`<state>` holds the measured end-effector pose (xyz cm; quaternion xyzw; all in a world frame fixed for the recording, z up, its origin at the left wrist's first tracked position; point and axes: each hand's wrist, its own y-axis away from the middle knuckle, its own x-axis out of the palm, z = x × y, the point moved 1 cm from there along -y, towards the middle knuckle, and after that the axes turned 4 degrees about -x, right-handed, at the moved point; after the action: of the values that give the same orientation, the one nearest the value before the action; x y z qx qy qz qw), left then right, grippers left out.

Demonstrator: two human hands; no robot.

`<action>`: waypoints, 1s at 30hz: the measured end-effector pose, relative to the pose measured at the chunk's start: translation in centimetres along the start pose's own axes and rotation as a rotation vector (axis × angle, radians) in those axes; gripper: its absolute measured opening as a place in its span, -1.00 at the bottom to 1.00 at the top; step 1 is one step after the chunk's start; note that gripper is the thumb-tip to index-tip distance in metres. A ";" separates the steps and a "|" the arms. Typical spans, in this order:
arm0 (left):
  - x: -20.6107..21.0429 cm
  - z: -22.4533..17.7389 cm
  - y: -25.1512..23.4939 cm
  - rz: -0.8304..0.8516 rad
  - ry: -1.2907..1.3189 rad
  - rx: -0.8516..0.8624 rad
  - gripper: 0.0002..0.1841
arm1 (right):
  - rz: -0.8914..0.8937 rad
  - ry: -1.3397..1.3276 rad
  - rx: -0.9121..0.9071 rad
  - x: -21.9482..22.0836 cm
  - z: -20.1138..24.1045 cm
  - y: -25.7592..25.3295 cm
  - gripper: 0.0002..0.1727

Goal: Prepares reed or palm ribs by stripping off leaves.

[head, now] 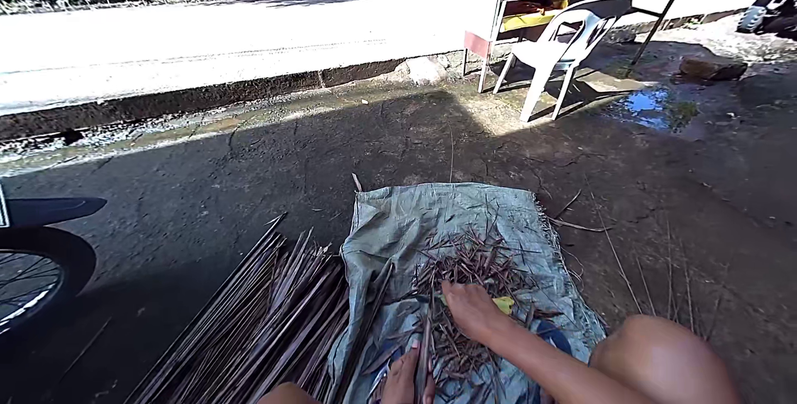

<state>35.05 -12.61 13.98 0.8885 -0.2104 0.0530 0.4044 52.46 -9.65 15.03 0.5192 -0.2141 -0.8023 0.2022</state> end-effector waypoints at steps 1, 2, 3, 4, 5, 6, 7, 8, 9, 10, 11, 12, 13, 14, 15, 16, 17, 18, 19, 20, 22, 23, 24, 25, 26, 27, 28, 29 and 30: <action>0.1 -0.1 0.1 0.004 -0.012 -0.011 -0.46 | -0.031 0.012 0.036 -0.7 -0.9 -0.5 -0.63; 0.2 -0.2 0.2 0.013 -0.023 -0.014 -0.46 | -0.073 0.028 0.073 -1.3 -1.8 -0.9 -0.63; 0.2 -0.1 0.3 0.025 -0.033 -0.013 -0.47 | -0.125 0.047 0.112 -1.8 -2.6 -1.1 -0.63; 0.2 0.0 0.3 0.038 -0.037 -0.009 -0.47 | -0.188 0.057 0.165 -2.4 -3.3 -1.2 -0.61; 0.1 0.1 0.3 0.048 -0.043 -0.009 -0.48 | -0.252 0.057 0.232 -3.1 -4.0 -1.4 -0.61; 0.0 0.2 0.4 0.054 -0.049 -0.010 -0.48 | -0.295 0.043 0.291 -3.9 -4.6 -1.4 -0.60; -0.1 0.3 0.4 0.056 -0.046 -0.010 -0.48 | -0.303 0.022 0.320 -4.6 -4.9 -1.1 -0.60; -0.2 0.5 0.5 0.059 -0.041 -0.009 -0.48 | -0.274 -0.016 0.310 -5.0 -4.7 -0.5 -0.61; -0.3 0.6 0.5 0.058 -0.035 -0.005 -0.48 | -0.221 -0.065 0.264 -4.9 -3.9 0.3 -0.61; -0.3 0.6 0.4 0.055 -0.025 0.002 -0.48 | -0.157 -0.113 0.194 -4.2 -2.6 1.1 -0.62; -0.3 0.5 0.4 0.049 -0.011 0.012 -0.48 | -0.093 -0.148 0.109 -2.8 -1.1 1.9 -0.62; -0.3 0.4 0.3 0.044 -0.001 0.019 -0.48 | -0.025 -0.160 0.026 -1.2 0.3 2.5 -0.63; -0.3 0.3 0.2 0.042 0.008 0.020 -0.49 | 0.034 -0.136 -0.035 0.0 1.4 2.8 -0.65; -0.2 0.3 0.1 0.042 0.018 0.015 -0.49 | 0.060 -0.098 -0.057 0.5 1.8 2.7 -0.67; -0.2 0.3 0.0 0.041 0.029 0.009 -0.50 | 0.052 -0.066 -0.038 0.4 1.4 2.2 -0.66; -0.2 0.4 -0.1 0.042 0.036 0.006 -0.50 | 0.013 -0.037 0.016 -0.2 0.6 1.5 -0.64; -0.2 0.4 -0.1 0.047 0.041 0.009 -0.49 | -0.060 -0.009 0.090 -1.0 -0.5 0.7 -0.63; -0.2 0.3 0.0 0.054 0.043 0.012 -0.48 | -0.147 0.020 0.167 -2.1 -1.7 0.0 -0.62; -0.1 0.3 0.1 0.056 0.038 0.014 -0.48 | -0.216 0.038 0.229 -3.1 -2.6 -0.3 -0.62; -0.2 0.2 0.2 0.055 0.030 0.018 -0.48 | -0.247 0.034 0.256 -4.1 -2.8 -0.2 -0.61; -0.1 0.3 0.3 0.037 0.016 0.022 -0.48 | -0.200 -0.034 0.193 -4.2 -1.4 1.4 -0.63; -0.1 0.4 0.2 0.031 0.017 0.023 -0.48 | -0.127 -0.097 0.123 -3.3 -0.2 2.4 -0.64; -0.1 0.3 0.1 0.029 0.021 0.027 -0.48 | -0.040 -0.169 0.039 -1.9 1.0 3.1 -0.65; -0.2 0.3 0.0 0.030 0.027 0.033 -0.47 | 0.038 -0.220 -0.035 -0.4 2.0 3.4 -0.65; -0.2 0.2 -0.1 0.036 0.028 0.034 -0.47 | 0.090 -0.230 -0.073 0.5 2.5 3.4 -0.65; -0.1 0.2 0.0 0.040 0.024 0.023 -0.48 | 0.087 -0.197 -0.058 0.6 2.3 2.9 -0.65; -0.1 0.2 0.2 0.051 0.012 0.004 -0.48 | 0.032 -0.143 0.013 0.0 1.6 2.1 -0.64; -0.1 0.4 0.4 0.069 -0.003 -0.009 -0.47 | -0.058 -0.074 0.107 -1.1 0.3 1.1 -0.62; 0.0 0.5 0.5 0.080 -0.018 -0.016 -0.47 | -0.155 -0.019 0.191 -2.5 -1.2 0.1 -0.61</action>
<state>34.80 -13.29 13.96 0.8765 -0.2499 0.0595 0.4071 54.51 -8.54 16.56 0.5434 -0.2507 -0.7964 0.0873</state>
